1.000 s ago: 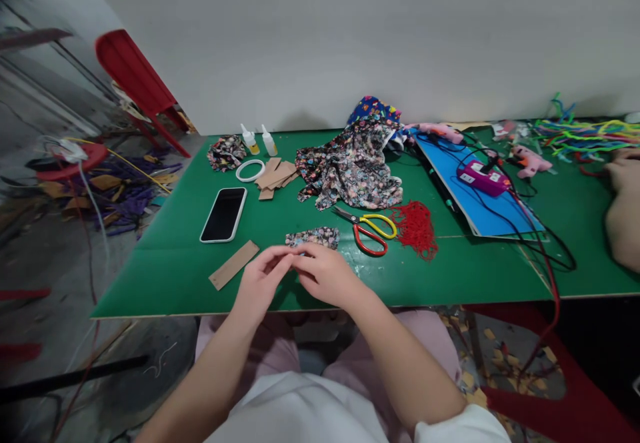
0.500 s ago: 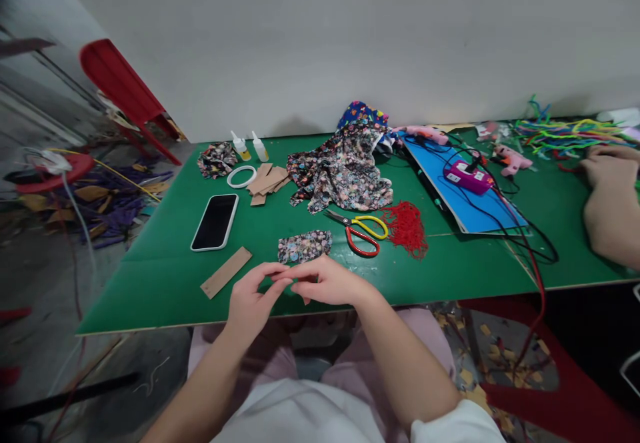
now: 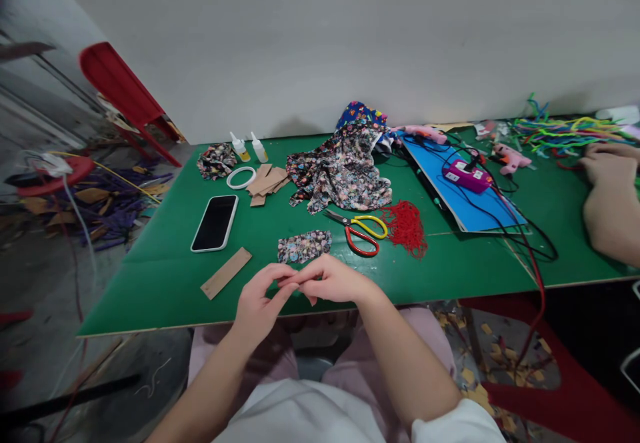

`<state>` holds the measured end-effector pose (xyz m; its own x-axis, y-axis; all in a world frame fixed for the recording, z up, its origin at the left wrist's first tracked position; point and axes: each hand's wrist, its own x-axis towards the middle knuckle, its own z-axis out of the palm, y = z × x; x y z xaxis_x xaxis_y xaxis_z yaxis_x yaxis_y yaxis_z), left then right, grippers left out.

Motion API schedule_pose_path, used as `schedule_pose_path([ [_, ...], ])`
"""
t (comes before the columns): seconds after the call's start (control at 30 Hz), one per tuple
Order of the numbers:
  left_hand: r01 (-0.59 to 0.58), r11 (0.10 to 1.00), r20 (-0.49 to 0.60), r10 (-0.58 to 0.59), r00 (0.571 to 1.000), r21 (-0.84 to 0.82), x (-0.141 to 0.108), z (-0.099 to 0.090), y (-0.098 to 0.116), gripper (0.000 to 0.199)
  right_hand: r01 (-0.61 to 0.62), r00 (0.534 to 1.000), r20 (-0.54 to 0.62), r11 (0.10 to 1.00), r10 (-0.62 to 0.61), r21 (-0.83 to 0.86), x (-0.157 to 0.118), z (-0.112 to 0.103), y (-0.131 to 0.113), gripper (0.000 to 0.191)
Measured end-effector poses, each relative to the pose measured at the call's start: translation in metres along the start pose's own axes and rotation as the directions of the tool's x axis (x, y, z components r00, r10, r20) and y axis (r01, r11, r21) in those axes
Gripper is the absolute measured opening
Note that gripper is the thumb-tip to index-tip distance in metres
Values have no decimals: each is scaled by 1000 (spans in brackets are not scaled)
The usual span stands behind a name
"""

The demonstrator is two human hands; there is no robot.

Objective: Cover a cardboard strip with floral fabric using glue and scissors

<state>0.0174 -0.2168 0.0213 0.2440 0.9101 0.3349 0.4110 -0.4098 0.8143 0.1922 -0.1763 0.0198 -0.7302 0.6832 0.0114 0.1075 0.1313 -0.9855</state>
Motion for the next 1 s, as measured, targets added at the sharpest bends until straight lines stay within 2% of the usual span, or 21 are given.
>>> schedule_pose_path([
  [0.13, 15, 1000, 12, -15, 1000, 7, 0, 0, 0, 6, -16, 1000, -3, 1000, 16, 22, 0, 0, 0, 30],
  [0.33, -24, 999, -3, 24, 1000, 27, 0, 1, 1, 10, -22, 1000, -4, 996, 23, 86, -1, 0, -1, 32],
  [0.47, -27, 999, -17, 27, 999, 42, 2, 2, 2, 9, 7, 1000, -2, 998, -7, 70, -1, 0, 0, 31],
  [0.6, -25, 998, -42, 27, 999, 64, 4, 3, 1, 8, 51, 999, -15, 998, -51, -25, -1, 2, -4, 28],
  [0.67, -18, 997, -68, 24, 997, 79, 4, 3, -2, 7, 82, 996, -20, 982, -87, -172, -2, -4, -7, 26],
  [0.7, -8, 996, -88, 16, 996, 87, 3, 2, -4, 7, 79, 992, -69, 955, -103, -287, -4, -9, -7, 25],
  [0.73, 11, 996, -113, 0, 994, 94, 2, 2, -6, 8, 46, 981, -153, 907, -121, -419, -6, -17, -5, 24],
  [0.77, 36, 994, -138, -22, 990, 98, 1, 2, -8, 9, -51, 940, -309, 836, -144, -546, -10, -26, -1, 25],
  [0.8, 67, 993, -162, -50, 985, 102, 0, 1, -10, 9, -216, 870, -470, 741, -149, -635, -13, -36, 4, 27],
  [0.87, 122, 987, -193, -99, 976, 108, -2, 1, -13, 10, -536, 718, -688, 548, -104, -642, -20, -54, 17, 33],
  [0.93, 144, 983, -185, -122, 975, 111, -3, 2, -14, 12, -683, 671, -741, 399, 12, -612, -24, -66, 30, 38],
  [1.0, 137, 985, -156, -119, 981, 108, -4, 3, -13, 11, -730, 660, -744, 319, 104, -604, -24, -70, 38, 32],
])
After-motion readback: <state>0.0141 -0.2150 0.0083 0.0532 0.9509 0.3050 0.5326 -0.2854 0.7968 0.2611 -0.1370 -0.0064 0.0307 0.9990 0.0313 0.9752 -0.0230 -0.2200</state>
